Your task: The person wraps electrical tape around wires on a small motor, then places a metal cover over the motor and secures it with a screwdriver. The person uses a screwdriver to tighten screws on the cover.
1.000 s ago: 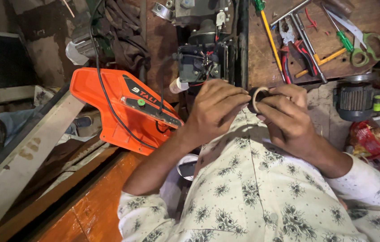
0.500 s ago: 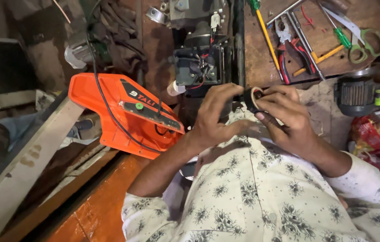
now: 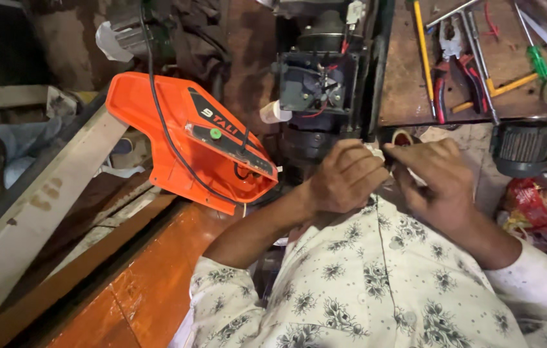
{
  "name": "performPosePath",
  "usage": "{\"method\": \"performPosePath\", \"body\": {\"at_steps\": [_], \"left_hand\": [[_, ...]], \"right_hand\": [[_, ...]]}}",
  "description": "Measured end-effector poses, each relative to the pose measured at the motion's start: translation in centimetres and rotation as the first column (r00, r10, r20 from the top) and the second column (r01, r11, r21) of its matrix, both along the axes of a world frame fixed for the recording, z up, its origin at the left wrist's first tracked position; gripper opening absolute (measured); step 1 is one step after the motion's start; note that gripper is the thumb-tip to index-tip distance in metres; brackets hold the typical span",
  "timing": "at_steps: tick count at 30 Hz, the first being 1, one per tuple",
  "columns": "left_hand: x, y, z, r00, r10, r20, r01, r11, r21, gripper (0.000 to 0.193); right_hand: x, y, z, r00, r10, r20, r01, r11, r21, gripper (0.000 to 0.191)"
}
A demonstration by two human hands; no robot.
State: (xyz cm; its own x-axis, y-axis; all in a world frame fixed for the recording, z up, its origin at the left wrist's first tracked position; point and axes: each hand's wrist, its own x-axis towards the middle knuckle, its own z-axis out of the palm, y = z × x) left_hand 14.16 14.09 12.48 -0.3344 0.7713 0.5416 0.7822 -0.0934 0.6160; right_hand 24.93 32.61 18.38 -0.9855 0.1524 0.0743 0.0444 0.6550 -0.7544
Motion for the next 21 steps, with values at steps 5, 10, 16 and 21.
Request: {"method": "performPosePath", "body": {"at_steps": [5, 10, 16, 21], "left_hand": [[-4.1, -1.4, -0.2, 0.982, 0.132, 0.137, -0.124, 0.990, -0.060, 0.035], [-11.2, -3.1, 0.1, 0.910, 0.401, -0.108, -0.414, 0.855, -0.313, 0.036], [-15.5, -3.6, -0.4, 0.928, 0.369, 0.051, -0.333, 0.883, -0.331, 0.016], [-16.1, -4.7, -1.6, 0.881, 0.448, 0.153, -0.387, 0.868, -0.312, 0.016]], "right_hand": [[-2.0, -0.5, -2.2, 0.995, -0.087, -0.053, 0.086, 0.996, -0.029, 0.028], [-4.2, -1.7, -3.4, 0.986, -0.135, -0.099, 0.127, 0.988, -0.084, 0.016], [-8.0, -5.9, -3.1, 0.975, -0.224, 0.003, 0.222, 0.964, -0.148, 0.027], [-12.0, -8.4, -2.8, 0.991, -0.074, -0.109, 0.098, 0.968, 0.230, 0.051]]}}
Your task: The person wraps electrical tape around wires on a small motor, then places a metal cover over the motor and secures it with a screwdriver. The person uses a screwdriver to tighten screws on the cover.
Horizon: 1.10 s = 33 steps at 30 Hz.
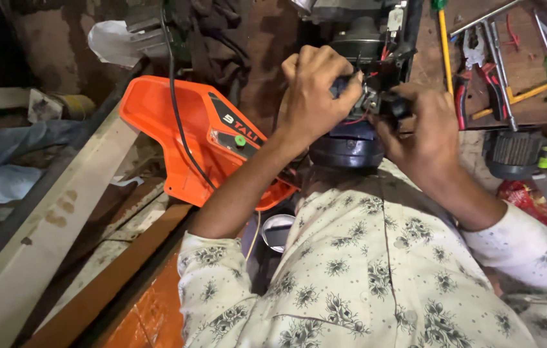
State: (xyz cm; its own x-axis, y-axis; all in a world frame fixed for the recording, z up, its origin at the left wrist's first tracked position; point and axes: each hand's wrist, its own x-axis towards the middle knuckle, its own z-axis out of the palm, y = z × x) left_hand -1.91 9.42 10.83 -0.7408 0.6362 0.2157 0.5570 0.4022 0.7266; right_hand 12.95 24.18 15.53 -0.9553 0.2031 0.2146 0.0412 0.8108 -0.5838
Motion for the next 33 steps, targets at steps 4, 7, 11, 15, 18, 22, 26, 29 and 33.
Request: {"method": "performPosePath", "body": {"at_steps": [4, 7, 11, 15, 18, 22, 26, 29, 33], "left_hand": [[-0.1, -0.7, -1.3, 0.999, 0.045, 0.002, -0.045, 0.997, 0.065, 0.015], [-0.1, -1.1, -2.1, 0.997, 0.065, -0.036, -0.062, 0.994, 0.091, 0.016], [0.0, -1.6, -2.6, 0.995, 0.088, -0.045, -0.081, 0.989, 0.122, 0.016], [0.1, -1.8, -2.5, 0.993, 0.103, -0.054, -0.096, 0.989, 0.111, 0.017], [0.4, -2.0, -2.0, 0.988, 0.146, -0.053, -0.139, 0.983, 0.119, 0.026], [2.2, -2.8, -0.7, 0.981, -0.007, -0.192, 0.049, 0.976, 0.214, 0.025], [4.0, -2.8, -0.3, 0.995, -0.004, -0.095, 0.021, 0.984, 0.178, 0.031], [4.7, -3.3, -0.7, 0.987, 0.038, -0.153, -0.026, 0.996, 0.081, 0.027], [6.1, -4.7, -1.3, 0.974, 0.075, -0.216, -0.073, 0.997, 0.016, 0.016]], "right_hand": [[-1.9, -1.4, 0.0, 0.987, 0.020, 0.159, -0.031, 0.997, 0.066, 0.050], [-2.3, -2.2, 0.3, 0.964, 0.001, 0.267, -0.029, 0.994, 0.101, 0.049], [-2.7, -2.5, 0.5, 0.952, 0.029, 0.304, -0.081, 0.984, 0.158, 0.050], [-3.2, -3.2, 0.4, 0.946, 0.031, 0.323, -0.106, 0.971, 0.215, 0.054], [-3.4, -3.2, 0.3, 0.948, 0.017, 0.316, -0.089, 0.973, 0.214, 0.044], [-3.5, -2.2, 0.5, 0.952, 0.058, 0.301, -0.139, 0.956, 0.258, 0.053], [-3.9, -0.8, 0.4, 0.958, 0.114, 0.262, -0.172, 0.963, 0.208, 0.050], [-4.2, -0.2, 0.2, 0.952, 0.112, 0.285, -0.160, 0.976, 0.151, 0.037], [-4.3, -0.1, 0.1, 0.953, 0.163, 0.255, -0.187, 0.979, 0.074, 0.035]]}}
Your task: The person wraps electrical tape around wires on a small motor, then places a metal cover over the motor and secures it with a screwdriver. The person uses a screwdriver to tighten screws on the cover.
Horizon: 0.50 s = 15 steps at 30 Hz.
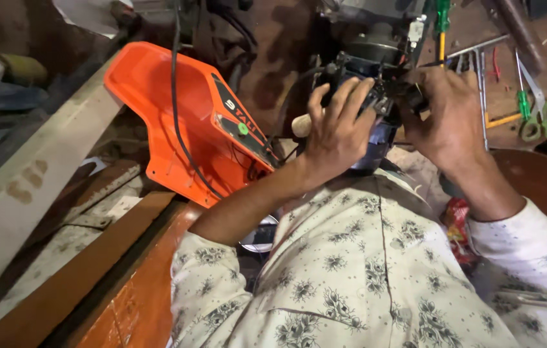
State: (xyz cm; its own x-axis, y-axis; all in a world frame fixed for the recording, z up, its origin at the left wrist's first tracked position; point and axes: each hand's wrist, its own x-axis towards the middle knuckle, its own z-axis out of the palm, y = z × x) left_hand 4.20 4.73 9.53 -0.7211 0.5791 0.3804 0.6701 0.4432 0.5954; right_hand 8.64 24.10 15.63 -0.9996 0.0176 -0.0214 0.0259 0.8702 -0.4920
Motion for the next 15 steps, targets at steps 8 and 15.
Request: {"method": "performPosePath", "body": {"at_steps": [8, 15], "left_hand": [[-0.6, 4.2, -1.4, 0.985, 0.009, 0.172, -0.046, 0.977, 0.209, 0.010], [-0.4, 6.0, -0.4, 0.992, 0.088, 0.088, -0.084, 0.995, -0.048, 0.012]], "right_hand": [[-0.9, 1.7, 0.5, 0.999, -0.046, -0.006, 0.045, 0.992, -0.116, 0.027], [-1.8, 5.6, -0.1, 0.981, -0.137, 0.135, 0.163, 0.964, -0.208, 0.038]]}}
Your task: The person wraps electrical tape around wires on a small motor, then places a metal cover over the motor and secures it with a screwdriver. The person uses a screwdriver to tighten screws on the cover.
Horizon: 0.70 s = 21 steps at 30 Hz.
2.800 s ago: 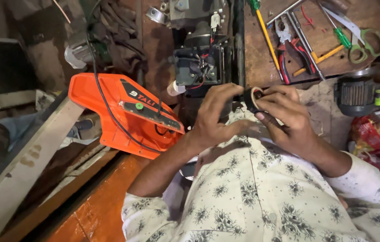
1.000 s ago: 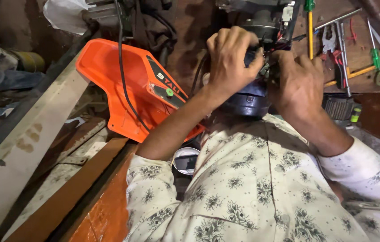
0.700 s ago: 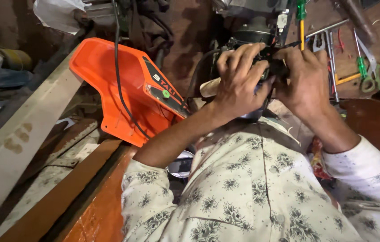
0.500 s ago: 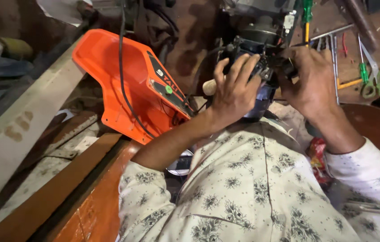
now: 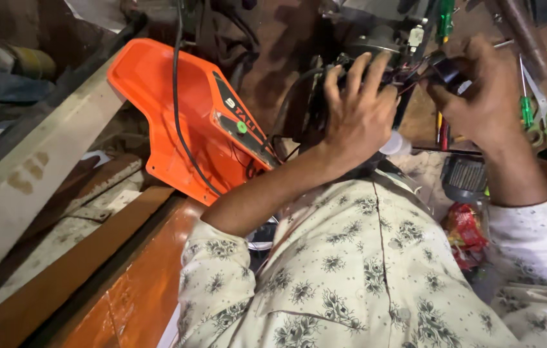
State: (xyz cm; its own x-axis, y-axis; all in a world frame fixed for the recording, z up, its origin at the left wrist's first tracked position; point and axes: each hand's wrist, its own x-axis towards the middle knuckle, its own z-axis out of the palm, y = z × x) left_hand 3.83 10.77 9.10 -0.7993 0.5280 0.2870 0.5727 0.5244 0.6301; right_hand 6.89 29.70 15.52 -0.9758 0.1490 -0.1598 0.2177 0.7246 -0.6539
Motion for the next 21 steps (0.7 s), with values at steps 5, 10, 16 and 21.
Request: {"method": "performPosePath", "body": {"at_steps": [5, 10, 16, 21], "left_hand": [[0.0, 1.3, 0.3, 0.998, 0.056, 0.024, -0.055, 0.998, -0.010, 0.019], [-0.2, 1.9, 0.5, 0.994, 0.090, 0.063, -0.078, 0.982, -0.169, 0.017], [-0.4, 2.6, -0.6, 0.980, 0.117, 0.163, -0.114, 0.993, -0.026, 0.020], [-0.8, 2.0, -2.1, 0.977, 0.098, 0.189, -0.104, 0.994, 0.023, 0.007]], "right_hand": [[-0.2, 1.3, -0.6, 0.997, -0.076, -0.011, 0.066, 0.921, -0.384, 0.028], [-0.3, 1.6, -0.7, 0.999, -0.050, -0.010, 0.044, 0.943, -0.329, 0.035], [0.7, 3.0, -2.2, 0.988, 0.065, -0.141, -0.101, 0.958, -0.269, 0.031], [0.6, 2.2, -2.2, 0.991, 0.067, -0.114, -0.082, 0.987, -0.135, 0.026]]}}
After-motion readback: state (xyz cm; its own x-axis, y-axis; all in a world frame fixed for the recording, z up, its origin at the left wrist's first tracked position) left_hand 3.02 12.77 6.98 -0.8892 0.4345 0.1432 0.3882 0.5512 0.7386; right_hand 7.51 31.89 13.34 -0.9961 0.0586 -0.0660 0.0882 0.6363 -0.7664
